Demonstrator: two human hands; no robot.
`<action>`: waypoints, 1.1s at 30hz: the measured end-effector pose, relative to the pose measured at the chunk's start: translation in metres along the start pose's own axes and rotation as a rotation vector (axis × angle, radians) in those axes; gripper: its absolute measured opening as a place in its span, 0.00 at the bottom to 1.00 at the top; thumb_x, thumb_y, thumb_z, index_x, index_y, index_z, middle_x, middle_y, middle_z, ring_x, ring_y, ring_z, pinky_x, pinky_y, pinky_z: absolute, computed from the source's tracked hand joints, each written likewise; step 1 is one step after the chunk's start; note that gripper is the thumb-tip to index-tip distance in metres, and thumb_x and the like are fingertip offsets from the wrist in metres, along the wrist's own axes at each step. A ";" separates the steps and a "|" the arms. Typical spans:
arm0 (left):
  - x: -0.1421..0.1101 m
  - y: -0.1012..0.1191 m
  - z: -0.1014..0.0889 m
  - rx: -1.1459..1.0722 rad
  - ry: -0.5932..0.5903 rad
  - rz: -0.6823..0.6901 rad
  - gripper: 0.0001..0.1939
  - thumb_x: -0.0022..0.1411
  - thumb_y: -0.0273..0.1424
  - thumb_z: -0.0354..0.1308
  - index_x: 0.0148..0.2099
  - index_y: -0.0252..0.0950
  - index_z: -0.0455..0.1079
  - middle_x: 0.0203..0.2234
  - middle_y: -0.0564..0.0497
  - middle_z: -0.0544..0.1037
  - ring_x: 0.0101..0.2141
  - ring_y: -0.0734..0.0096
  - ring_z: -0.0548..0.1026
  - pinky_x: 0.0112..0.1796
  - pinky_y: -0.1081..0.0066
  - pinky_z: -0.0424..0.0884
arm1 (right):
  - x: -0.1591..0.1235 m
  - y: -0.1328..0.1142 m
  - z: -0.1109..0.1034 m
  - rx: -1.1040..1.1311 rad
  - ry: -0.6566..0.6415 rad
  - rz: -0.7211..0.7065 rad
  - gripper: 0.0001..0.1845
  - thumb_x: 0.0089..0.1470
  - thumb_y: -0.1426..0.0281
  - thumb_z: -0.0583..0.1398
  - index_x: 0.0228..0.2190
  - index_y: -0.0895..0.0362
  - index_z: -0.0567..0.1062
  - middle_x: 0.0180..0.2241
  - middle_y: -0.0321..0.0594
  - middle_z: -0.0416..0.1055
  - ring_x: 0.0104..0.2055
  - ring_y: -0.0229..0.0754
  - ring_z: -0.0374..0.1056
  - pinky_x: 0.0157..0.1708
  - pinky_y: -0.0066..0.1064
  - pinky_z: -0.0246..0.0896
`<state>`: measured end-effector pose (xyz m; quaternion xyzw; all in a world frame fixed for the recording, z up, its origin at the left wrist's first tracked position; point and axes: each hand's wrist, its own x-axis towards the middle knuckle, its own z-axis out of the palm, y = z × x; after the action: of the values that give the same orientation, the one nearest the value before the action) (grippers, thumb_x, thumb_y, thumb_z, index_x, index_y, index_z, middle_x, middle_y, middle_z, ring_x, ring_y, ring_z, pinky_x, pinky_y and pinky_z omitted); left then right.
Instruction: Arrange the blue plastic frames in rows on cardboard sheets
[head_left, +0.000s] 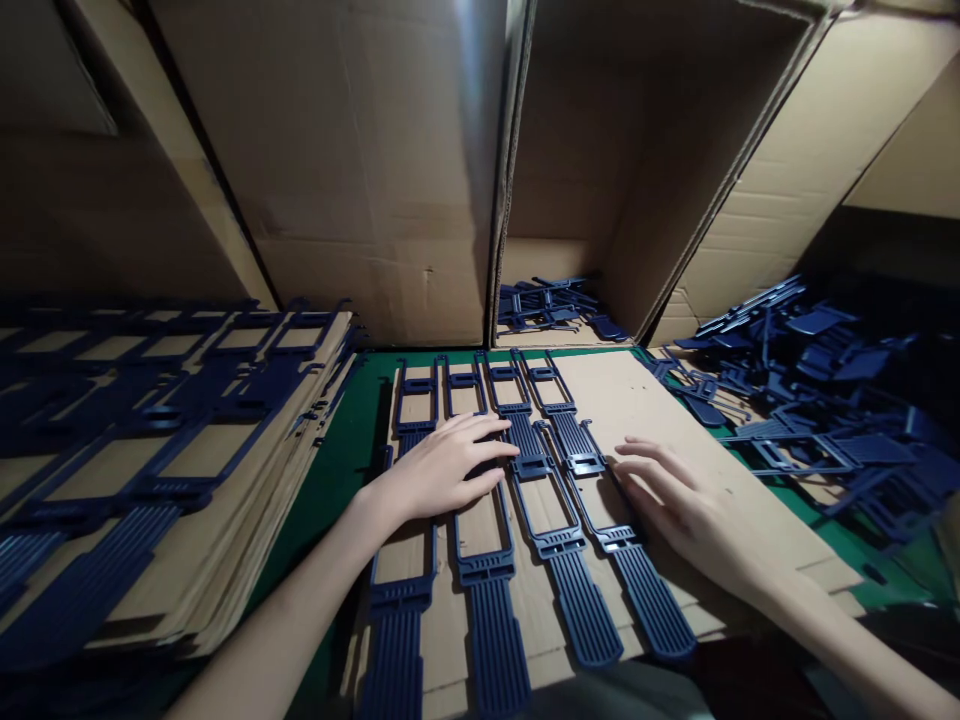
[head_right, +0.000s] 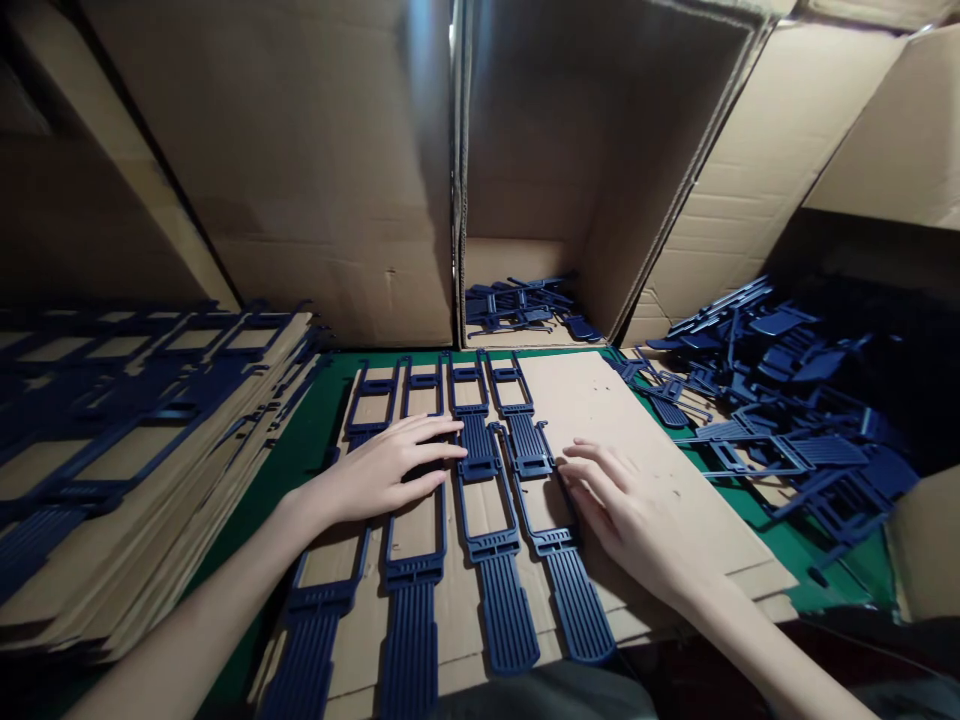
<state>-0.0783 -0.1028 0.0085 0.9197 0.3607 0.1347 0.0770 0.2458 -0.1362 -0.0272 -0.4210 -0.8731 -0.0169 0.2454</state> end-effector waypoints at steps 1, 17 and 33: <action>0.002 0.000 -0.002 0.008 0.001 0.001 0.17 0.67 0.34 0.50 0.56 0.43 0.68 0.60 0.48 0.64 0.61 0.62 0.59 0.61 0.55 0.52 | 0.000 0.006 -0.005 -0.021 0.025 0.000 0.13 0.60 0.72 0.51 0.46 0.52 0.68 0.52 0.43 0.66 0.57 0.46 0.60 0.54 0.42 0.60; 0.012 0.013 -0.052 -0.092 0.119 -0.399 0.29 0.67 0.47 0.46 0.67 0.53 0.45 0.67 0.57 0.43 0.66 0.59 0.41 0.63 0.52 0.40 | 0.026 0.128 -0.038 0.118 -0.024 0.499 0.24 0.56 0.51 0.53 0.44 0.55 0.72 0.47 0.47 0.73 0.47 0.52 0.70 0.45 0.43 0.67; -0.058 -0.026 0.013 -0.670 0.363 -1.061 0.38 0.65 0.53 0.41 0.70 0.41 0.39 0.67 0.51 0.44 0.65 0.59 0.41 0.61 0.56 0.39 | -0.037 0.111 -0.025 0.007 -0.036 0.668 0.21 0.54 0.54 0.54 0.35 0.57 0.77 0.42 0.48 0.76 0.44 0.54 0.72 0.42 0.45 0.68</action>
<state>-0.1318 -0.1245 -0.0210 0.5056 0.7115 0.3368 0.3532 0.3585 -0.0972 -0.0413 -0.6834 -0.6911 0.0750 0.2231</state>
